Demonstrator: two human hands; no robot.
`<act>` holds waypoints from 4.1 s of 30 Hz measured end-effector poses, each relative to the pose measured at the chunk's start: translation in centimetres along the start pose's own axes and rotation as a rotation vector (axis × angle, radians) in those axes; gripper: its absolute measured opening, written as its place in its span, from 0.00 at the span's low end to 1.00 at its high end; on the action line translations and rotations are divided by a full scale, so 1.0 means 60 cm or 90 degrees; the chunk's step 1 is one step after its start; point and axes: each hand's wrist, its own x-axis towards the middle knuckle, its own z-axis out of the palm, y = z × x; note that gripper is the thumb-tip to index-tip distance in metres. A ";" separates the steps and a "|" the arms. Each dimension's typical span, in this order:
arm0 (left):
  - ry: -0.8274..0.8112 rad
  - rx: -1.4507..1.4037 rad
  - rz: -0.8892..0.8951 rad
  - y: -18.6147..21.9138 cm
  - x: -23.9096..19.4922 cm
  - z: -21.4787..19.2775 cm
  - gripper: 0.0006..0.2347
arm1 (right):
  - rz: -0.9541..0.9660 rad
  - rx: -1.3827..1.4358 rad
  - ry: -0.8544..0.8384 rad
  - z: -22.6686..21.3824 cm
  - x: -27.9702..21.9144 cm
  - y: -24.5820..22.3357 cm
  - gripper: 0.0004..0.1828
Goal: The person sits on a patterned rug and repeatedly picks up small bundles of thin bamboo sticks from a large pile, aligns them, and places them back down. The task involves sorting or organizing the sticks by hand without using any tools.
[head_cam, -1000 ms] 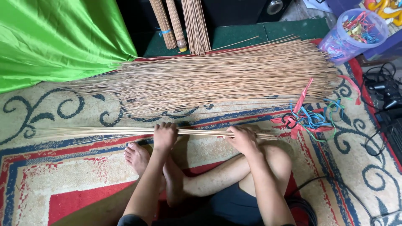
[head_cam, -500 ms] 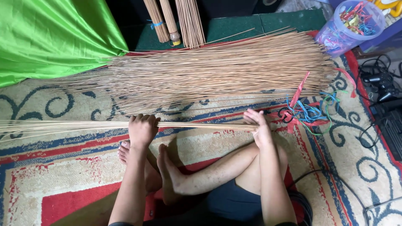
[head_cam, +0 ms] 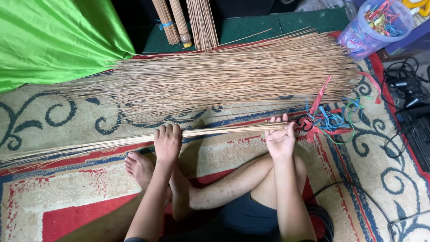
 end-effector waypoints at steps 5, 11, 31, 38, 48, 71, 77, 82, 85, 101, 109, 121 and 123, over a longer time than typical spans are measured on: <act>-0.041 -0.055 0.003 0.006 -0.002 -0.004 0.05 | 0.008 0.018 -0.048 -0.068 0.048 -0.010 0.13; -0.136 -0.053 -0.107 -0.026 0.001 -0.011 0.08 | 0.036 0.095 -0.162 -0.065 0.038 -0.033 0.11; -0.874 -0.282 -0.253 -0.037 0.094 -0.084 0.20 | 0.098 -0.076 -0.099 -0.043 0.029 0.033 0.13; -0.674 -0.194 -0.195 -0.031 0.039 -0.027 0.12 | 0.064 -0.050 -0.064 -0.027 0.028 0.015 0.10; -0.357 -0.075 -0.102 -0.087 0.015 -0.031 0.02 | 0.029 -0.243 -0.065 -0.034 0.032 -0.005 0.26; -0.262 0.031 -0.173 -0.123 -0.008 -0.038 0.09 | 0.075 -1.495 -0.307 0.106 -0.094 0.090 0.32; -0.278 0.010 -0.184 -0.104 -0.015 -0.020 0.09 | 0.069 -1.576 -0.300 0.168 -0.126 0.089 0.24; -0.284 -0.012 -0.169 -0.086 0.009 -0.044 0.11 | 0.009 -1.621 -0.141 0.118 -0.089 0.096 0.22; -0.291 -0.059 -0.146 -0.060 0.013 -0.046 0.11 | -0.033 -1.638 -0.153 0.108 -0.087 0.109 0.23; -0.284 -0.067 -0.130 -0.071 -0.010 -0.019 0.13 | -0.139 -1.067 -0.336 0.075 -0.052 0.060 0.27; -0.243 -0.082 -0.103 -0.020 -0.018 -0.001 0.11 | -0.037 -0.465 -0.115 0.052 -0.021 0.069 0.22; -0.226 -0.107 -0.076 -0.023 0.018 -0.045 0.09 | -0.065 -0.773 -0.060 0.028 -0.002 0.066 0.19; -0.242 -0.099 -0.074 -0.015 0.024 -0.048 0.09 | -0.036 -0.466 -0.027 0.053 -0.009 0.060 0.20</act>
